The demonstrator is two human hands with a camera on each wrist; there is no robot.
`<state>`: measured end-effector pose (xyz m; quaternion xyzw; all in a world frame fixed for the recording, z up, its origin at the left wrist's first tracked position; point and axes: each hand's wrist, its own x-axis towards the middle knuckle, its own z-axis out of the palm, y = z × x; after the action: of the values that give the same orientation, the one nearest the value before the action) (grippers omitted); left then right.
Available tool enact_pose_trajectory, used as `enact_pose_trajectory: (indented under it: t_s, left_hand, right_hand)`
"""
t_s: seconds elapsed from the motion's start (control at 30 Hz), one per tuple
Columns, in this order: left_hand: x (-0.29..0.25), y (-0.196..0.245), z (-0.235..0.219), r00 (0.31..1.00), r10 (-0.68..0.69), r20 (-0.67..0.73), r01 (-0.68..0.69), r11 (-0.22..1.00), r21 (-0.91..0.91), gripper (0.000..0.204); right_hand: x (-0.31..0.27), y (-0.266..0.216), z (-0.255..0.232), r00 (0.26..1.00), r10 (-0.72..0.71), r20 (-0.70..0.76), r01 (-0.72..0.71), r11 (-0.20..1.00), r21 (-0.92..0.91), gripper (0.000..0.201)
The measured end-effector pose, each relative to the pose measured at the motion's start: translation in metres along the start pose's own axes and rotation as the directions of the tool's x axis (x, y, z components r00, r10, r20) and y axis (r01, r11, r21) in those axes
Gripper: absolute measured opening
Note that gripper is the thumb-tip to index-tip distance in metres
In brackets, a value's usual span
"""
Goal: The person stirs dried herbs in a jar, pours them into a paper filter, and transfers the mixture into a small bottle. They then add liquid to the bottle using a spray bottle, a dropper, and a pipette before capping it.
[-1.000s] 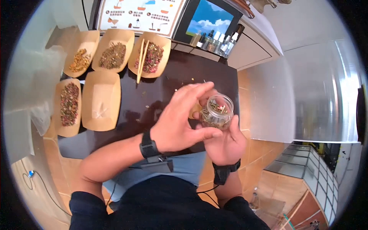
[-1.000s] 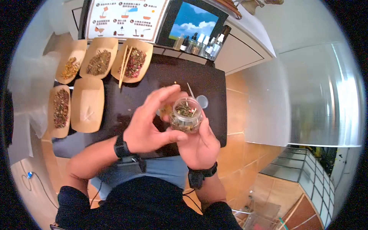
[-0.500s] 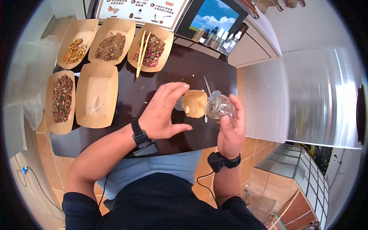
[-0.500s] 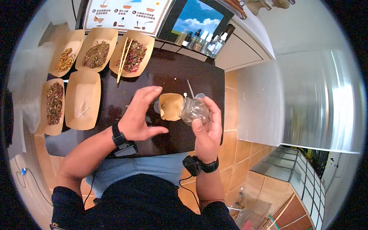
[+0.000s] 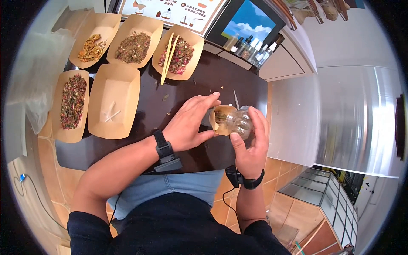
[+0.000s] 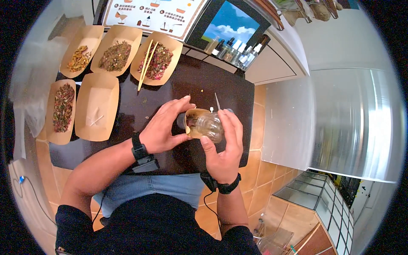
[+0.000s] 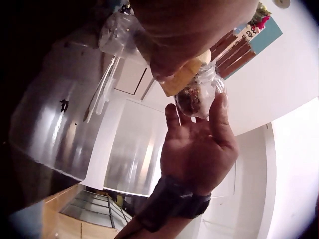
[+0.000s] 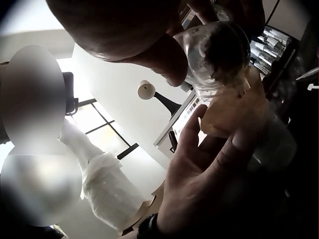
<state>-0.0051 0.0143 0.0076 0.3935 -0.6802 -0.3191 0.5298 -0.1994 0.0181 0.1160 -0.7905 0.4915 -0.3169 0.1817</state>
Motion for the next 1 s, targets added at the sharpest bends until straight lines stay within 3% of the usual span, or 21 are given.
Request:
enact_pose_trajectory:
  t_s: [0.17, 0.33, 0.47, 0.53, 0.67, 0.87, 0.93, 1.0]
  left_hand:
    - [0.0, -0.002, 0.001, 1.0, 0.006, -0.007, -0.006, 1.0, 0.008, 0.106]
    - [0.001, -0.003, 0.0, 1.0, 0.012, -0.025, -0.012, 1.0, 0.01, 0.102]
    - [0.001, -0.003, 0.0, 1.0, 0.016, -0.024, -0.016, 1.0, 0.005, 0.1]
    - [0.002, -0.002, -0.001, 1.0, 0.003, -0.015, -0.004, 1.0, -0.016, 0.1]
    - [0.001, -0.002, -0.003, 1.0, -0.002, -0.016, 0.002, 1.0, -0.004, 0.099]
    - [0.001, -0.002, -0.004, 1.0, -0.006, -0.012, 0.006, 1.0, -0.008, 0.099]
    - [0.001, -0.002, -0.004, 1.0, -0.018, 0.005, 0.018, 1.0, -0.021, 0.099]
    - [0.001, -0.002, -0.004, 1.0, -0.014, -0.004, 0.014, 1.0, -0.018, 0.099]
  right_hand:
    - [0.003, -0.004, 0.002, 0.997, -0.074, 0.024, 0.076, 0.989, -0.13, 0.063]
    - [0.002, -0.007, 0.009, 0.998, 0.031, -0.048, -0.029, 0.999, 0.028, 0.067]
    - [0.003, -0.006, 0.016, 0.992, 0.031, -0.125, -0.009, 0.985, 0.172, 0.064]
    - [0.007, -0.006, 0.01, 0.998, -0.042, -0.042, 0.04, 0.998, -0.047, 0.061]
    - [0.012, -0.007, 0.008, 0.991, -0.133, 0.005, 0.132, 0.975, -0.178, 0.062]
    - [0.006, -0.006, 0.019, 0.995, 0.005, -0.098, -0.003, 1.0, 0.026, 0.061]
    - [0.001, 0.004, 0.027, 0.972, -0.041, -0.232, 0.1, 0.964, 0.246, 0.068]
    - [-0.001, 0.011, 0.028, 0.969, -0.082, -0.231, 0.139, 0.96, 0.242, 0.073]
